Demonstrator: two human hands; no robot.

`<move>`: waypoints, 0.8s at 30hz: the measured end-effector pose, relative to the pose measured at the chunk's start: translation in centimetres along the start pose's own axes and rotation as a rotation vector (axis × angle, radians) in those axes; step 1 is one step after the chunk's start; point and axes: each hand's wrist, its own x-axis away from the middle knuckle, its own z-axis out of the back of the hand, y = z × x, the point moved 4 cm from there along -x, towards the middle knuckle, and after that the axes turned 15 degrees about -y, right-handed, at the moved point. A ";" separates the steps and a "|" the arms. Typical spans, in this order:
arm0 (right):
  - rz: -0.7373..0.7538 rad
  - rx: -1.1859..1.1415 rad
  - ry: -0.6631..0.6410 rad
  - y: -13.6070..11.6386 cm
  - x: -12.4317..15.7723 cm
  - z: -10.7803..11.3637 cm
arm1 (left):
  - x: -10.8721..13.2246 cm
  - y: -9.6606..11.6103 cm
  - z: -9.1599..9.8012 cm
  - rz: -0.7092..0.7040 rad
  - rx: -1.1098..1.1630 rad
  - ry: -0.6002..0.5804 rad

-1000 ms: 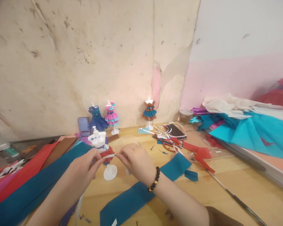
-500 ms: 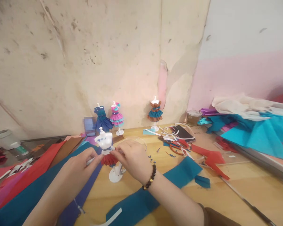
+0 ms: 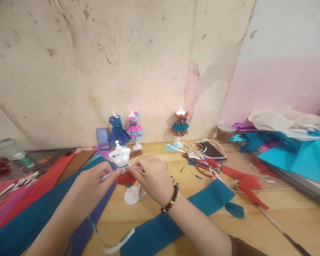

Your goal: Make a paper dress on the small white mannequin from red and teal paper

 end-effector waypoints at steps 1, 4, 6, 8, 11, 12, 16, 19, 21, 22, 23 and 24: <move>-0.003 -0.001 0.000 0.0 0.0 0.0 | 0.0 -0.1 0.0 -0.004 0.001 0.007; -0.008 -0.004 0.004 0.1 -0.1 -0.1 | -0.2 -0.1 0.0 -0.010 0.009 0.021; -0.011 -0.007 0.002 0.1 -0.1 -0.1 | -0.2 -0.1 0.0 -0.018 0.014 0.029; -0.013 -0.010 -0.001 0.2 -0.1 -0.1 | -0.3 0.0 0.0 -0.027 0.017 0.039; -0.018 -0.006 0.002 0.3 -0.1 -0.1 | -0.4 0.1 -0.1 -0.045 0.026 0.060; -0.018 -0.002 0.005 0.3 -0.1 -0.1 | -0.4 0.1 -0.1 -0.053 0.030 0.068; -0.017 0.005 0.016 0.3 -0.1 0.0 | -0.4 0.3 0.1 -0.076 0.045 0.123; -0.015 0.008 0.013 0.3 -0.2 0.1 | -0.4 0.3 0.2 -0.108 0.054 0.161; -0.018 0.010 0.015 0.3 -0.2 0.1 | -0.5 0.2 0.2 -0.123 0.065 0.171; -0.020 0.008 0.015 0.3 -0.2 0.1 | -0.6 0.2 0.2 -0.128 0.074 0.171; -0.020 0.005 0.017 0.3 -0.2 0.1 | -0.7 0.1 0.1 -0.129 0.090 0.168; -0.020 0.000 0.017 0.3 -0.1 0.1 | -0.8 0.0 0.1 -0.127 0.112 0.161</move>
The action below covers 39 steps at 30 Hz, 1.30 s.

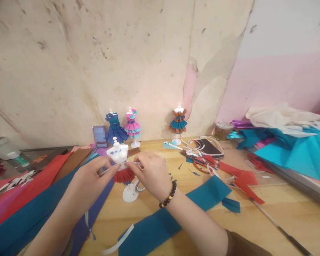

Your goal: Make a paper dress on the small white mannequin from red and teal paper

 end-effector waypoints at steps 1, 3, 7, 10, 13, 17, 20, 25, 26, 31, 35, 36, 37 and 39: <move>-0.001 -0.004 0.000 0.0 0.0 0.0 | -0.1 -0.1 -0.1 0.005 0.029 -0.008; -0.009 -0.007 0.000 0.1 0.0 0.0 | -0.3 -0.3 -0.4 0.005 0.089 -0.025; -0.019 0.001 -0.012 0.2 -0.1 0.2 | -0.7 -0.4 -0.8 -0.049 0.177 -0.034; -0.026 0.002 -0.013 0.3 -0.1 0.3 | -0.8 -0.4 -0.9 -0.098 0.230 -0.030; -0.034 0.008 -0.007 0.4 -0.1 0.5 | -0.9 -0.4 -1.0 -0.141 0.254 -0.028; -0.026 0.029 0.005 0.5 -0.1 0.6 | -1.0 -0.2 -1.1 -0.184 0.259 -0.055; -0.023 0.028 -0.005 0.7 -0.1 0.7 | -1.2 -0.2 -1.1 -0.227 0.276 -0.072; -0.036 -0.029 -0.034 0.9 -0.2 0.9 | -1.5 -0.4 -1.0 -0.282 0.293 -0.101; -0.043 -0.055 -0.050 0.9 -0.2 0.9 | -1.6 -0.5 -1.0 -0.293 0.293 -0.105; -0.100 -0.231 -0.157 1.3 -0.4 1.0 | -1.7 -0.3 -0.6 -0.355 0.255 -0.119; -0.141 -0.347 -0.197 1.8 -0.4 0.8 | -1.7 -0.2 -0.3 -0.401 0.218 -0.095; -0.152 -0.369 -0.205 1.9 -0.4 0.7 | -1.7 -0.2 -0.2 -0.410 0.215 -0.097; -0.165 -0.387 -0.215 2.0 -0.4 0.7 | -1.7 -0.1 -0.2 -0.419 0.214 -0.102; -0.187 -0.412 -0.227 2.1 -0.4 0.6 | -1.7 -0.1 -0.1 -0.436 0.219 -0.114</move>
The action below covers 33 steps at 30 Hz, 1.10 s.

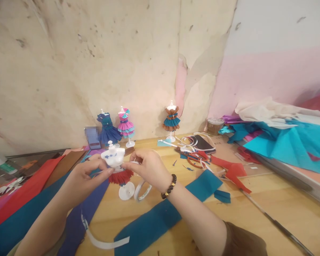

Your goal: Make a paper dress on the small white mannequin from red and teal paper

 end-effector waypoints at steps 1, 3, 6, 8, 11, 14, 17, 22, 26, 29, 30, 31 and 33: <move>-0.006 -0.006 0.002 0.0 0.0 0.0 | 0.0 0.0 0.0 -0.008 0.004 -0.005; -0.003 -0.006 0.013 -0.2 0.1 0.2 | 0.1 0.1 0.1 -0.024 0.010 -0.014; 0.077 0.003 0.011 -0.7 0.3 0.4 | 0.2 -0.1 0.2 -0.027 0.025 -0.028; 0.159 0.015 -0.016 -1.2 0.4 0.4 | 0.3 -0.2 0.2 -0.013 0.048 -0.033; 0.231 0.037 -0.062 -1.7 0.5 0.3 | 0.4 -0.4 0.3 -0.005 0.102 -0.039; 0.229 -0.040 -0.086 -1.8 0.5 0.3 | 0.5 -0.5 0.3 -0.032 0.177 -0.057; 0.185 -0.202 -0.116 -1.6 0.5 0.3 | 0.6 -0.8 0.1 -0.056 0.265 -0.080; 0.181 -0.326 -0.199 -1.9 0.5 0.5 | 0.9 -1.2 -0.1 -0.059 0.393 -0.114; 0.203 -0.283 -0.269 -2.2 0.7 0.6 | 1.0 -0.9 -0.1 -0.062 0.500 -0.162; 0.201 -0.299 -0.298 -2.3 0.9 0.5 | 1.0 -0.6 -0.1 -0.067 0.560 -0.157; 0.195 -0.321 -0.306 -2.3 0.9 0.5 | 1.0 -0.6 -0.1 -0.069 0.580 -0.155; 0.186 -0.352 -0.315 -2.3 0.9 0.4 | 1.1 -0.5 -0.1 -0.069 0.598 -0.154; 0.156 -0.440 -0.341 -2.2 0.9 0.2 | 1.1 -0.6 -0.2 -0.064 0.634 -0.149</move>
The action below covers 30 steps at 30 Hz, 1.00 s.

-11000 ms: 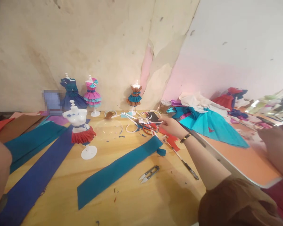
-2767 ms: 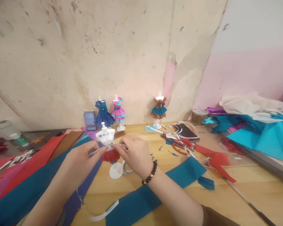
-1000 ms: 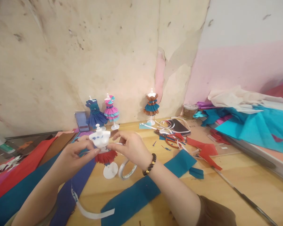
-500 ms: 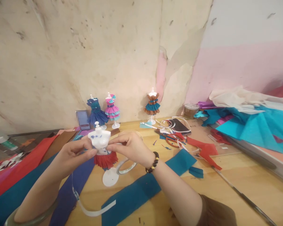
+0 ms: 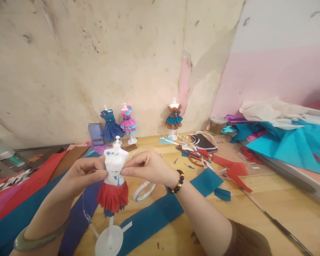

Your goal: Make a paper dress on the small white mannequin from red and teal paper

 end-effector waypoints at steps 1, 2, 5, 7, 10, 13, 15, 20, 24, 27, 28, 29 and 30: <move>-0.013 -0.059 -0.013 0.2 -0.1 -0.1 | 0.0 -0.1 0.0 0.002 0.019 0.001; -0.028 -0.121 -0.030 0.4 -0.1 -0.1 | 0.0 -0.1 0.0 0.002 0.042 -0.001; -0.057 -0.295 -0.103 1.2 -0.3 -0.4 | -0.3 -0.2 -0.4 -0.035 0.151 -0.061; -0.063 -0.379 -0.157 1.8 -0.4 -0.6 | -0.5 -0.3 -0.8 -0.072 0.241 -0.115; -0.059 -0.463 -0.233 2.4 -0.4 -0.9 | -0.8 -0.9 -1.3 -0.096 0.357 -0.170; -0.056 -0.520 -0.276 2.6 -0.3 -1.2 | -1.1 -1.9 -1.7 -0.072 0.434 -0.165; -0.068 -0.537 -0.281 2.7 -0.2 -1.3 | -1.2 -2.6 -1.9 -0.042 0.463 -0.138; -0.076 -0.532 -0.270 2.4 -0.1 -1.2 | -1.4 -3.1 -2.7 0.020 0.514 -0.138; -0.065 -0.508 -0.223 1.8 0.0 -0.8 | -1.5 -2.6 -3.0 0.029 0.487 -0.127; -0.079 -0.466 -0.198 1.3 0.2 -0.5 | -1.5 -1.9 -2.8 -0.021 0.425 -0.113; -0.091 -0.446 -0.190 1.2 0.2 -0.4 | -1.5 -1.7 -2.7 -0.032 0.387 -0.106; -0.104 -0.417 -0.177 1.1 0.3 -0.2 | -1.5 -1.5 -2.5 -0.036 0.340 -0.098; -0.117 -0.372 -0.153 1.0 0.3 -0.1 | -1.4 -1.3 -2.2 -0.035 0.284 -0.087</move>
